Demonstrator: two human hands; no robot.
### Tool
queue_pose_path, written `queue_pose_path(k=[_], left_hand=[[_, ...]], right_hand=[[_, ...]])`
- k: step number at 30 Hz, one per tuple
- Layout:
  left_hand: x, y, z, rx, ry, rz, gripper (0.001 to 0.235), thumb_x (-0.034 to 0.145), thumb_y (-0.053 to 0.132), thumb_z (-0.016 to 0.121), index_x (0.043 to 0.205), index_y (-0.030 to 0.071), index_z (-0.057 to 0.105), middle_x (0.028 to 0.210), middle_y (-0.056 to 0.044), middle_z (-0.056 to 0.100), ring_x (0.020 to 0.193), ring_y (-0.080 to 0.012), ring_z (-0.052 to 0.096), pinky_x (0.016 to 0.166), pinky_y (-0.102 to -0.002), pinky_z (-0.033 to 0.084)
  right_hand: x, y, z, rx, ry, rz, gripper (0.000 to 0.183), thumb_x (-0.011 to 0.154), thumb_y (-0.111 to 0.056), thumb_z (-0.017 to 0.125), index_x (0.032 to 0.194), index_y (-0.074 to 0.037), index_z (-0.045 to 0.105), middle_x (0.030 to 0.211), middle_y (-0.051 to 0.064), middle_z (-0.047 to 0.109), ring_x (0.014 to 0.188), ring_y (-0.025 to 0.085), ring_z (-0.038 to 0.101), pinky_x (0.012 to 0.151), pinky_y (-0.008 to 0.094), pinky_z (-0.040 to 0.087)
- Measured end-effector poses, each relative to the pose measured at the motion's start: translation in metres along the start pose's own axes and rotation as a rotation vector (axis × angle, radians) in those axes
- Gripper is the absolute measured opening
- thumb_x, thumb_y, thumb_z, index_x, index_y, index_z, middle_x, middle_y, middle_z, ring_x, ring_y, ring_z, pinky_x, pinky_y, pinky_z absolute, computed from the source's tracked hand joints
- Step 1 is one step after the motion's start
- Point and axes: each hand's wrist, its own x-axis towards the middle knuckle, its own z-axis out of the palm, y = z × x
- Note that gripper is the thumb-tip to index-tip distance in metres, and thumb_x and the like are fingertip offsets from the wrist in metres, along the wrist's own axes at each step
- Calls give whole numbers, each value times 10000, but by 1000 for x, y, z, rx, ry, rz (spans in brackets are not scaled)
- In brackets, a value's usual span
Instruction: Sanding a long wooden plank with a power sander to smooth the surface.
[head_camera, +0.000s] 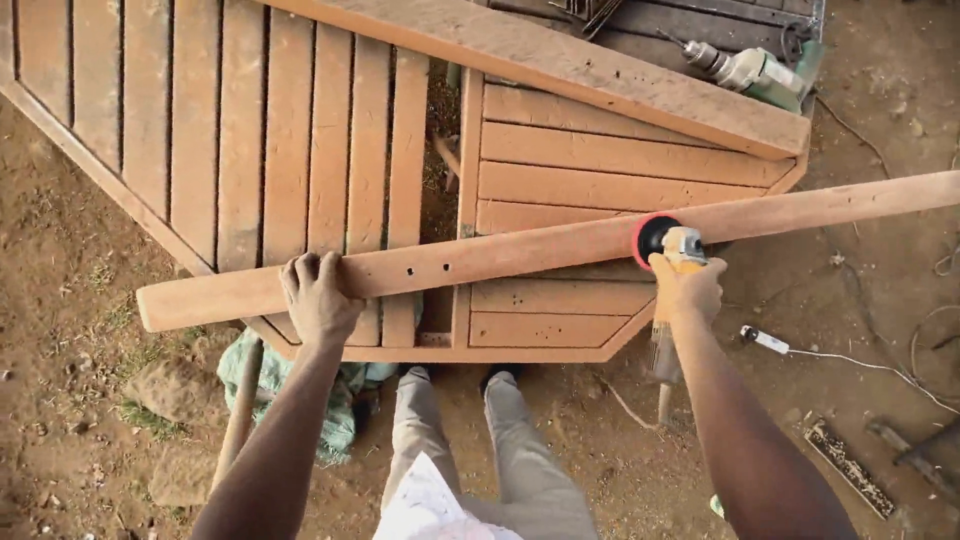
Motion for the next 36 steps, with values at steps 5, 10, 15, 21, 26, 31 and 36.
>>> queue_pose_path(k=[5,10,15,21,26,31,36], left_hand=[[4,-4,3,11,27,11,845,566,331,866,1343,236,547,1345,-72,447,1432,-316,280,1261,-433,221],[1,-5,-4,56,-44,-7,878,559,344,881,1368,258,552,1365,-53,444,1437,-312,282,1266,-429,226],[7,-3,-4,52,-61,-32,884,558,319,894,1373,256,556,1361,-58,431,1443,-313,263,1256,-427,244],[9,2,-6,38,-81,-55,885,566,315,893,1382,258,554,1380,-61,410,1457,-314,238,1268,-428,227],[7,4,-8,35,-78,-60,877,579,301,883,1389,256,550,1369,-59,401,1453,-309,235,1262,-420,242],[7,1,-7,65,-77,-59,881,575,299,889,1389,268,555,1365,-57,419,1444,-304,259,1255,-417,259],[9,4,-11,98,-96,-34,876,586,341,876,1396,271,549,1374,-52,423,1447,-289,254,1257,-408,252]], right_hand=[[-48,-41,2,30,-146,-138,874,813,-597,766,1394,-107,334,1225,229,628,1114,421,663,901,543,560],[-70,-47,7,-78,-261,-419,784,834,-549,712,1361,-63,396,1216,230,656,1119,417,673,941,521,548],[-9,-26,-12,-162,-219,-373,814,840,-590,685,1393,-73,385,1248,232,643,1119,448,662,952,544,535],[64,16,-41,-192,-34,-157,815,848,-594,727,1377,-81,379,1220,269,655,1112,492,649,926,565,518],[25,17,-20,45,-80,-4,852,797,-604,792,1348,-120,360,1209,248,633,1111,466,646,904,587,533],[-77,-28,28,46,-246,-291,813,819,-547,753,1369,-81,377,1219,265,640,1115,476,656,919,580,549],[-111,-51,41,-86,-422,-575,775,837,-541,704,1378,-63,421,1208,241,634,1092,475,665,916,579,560]])
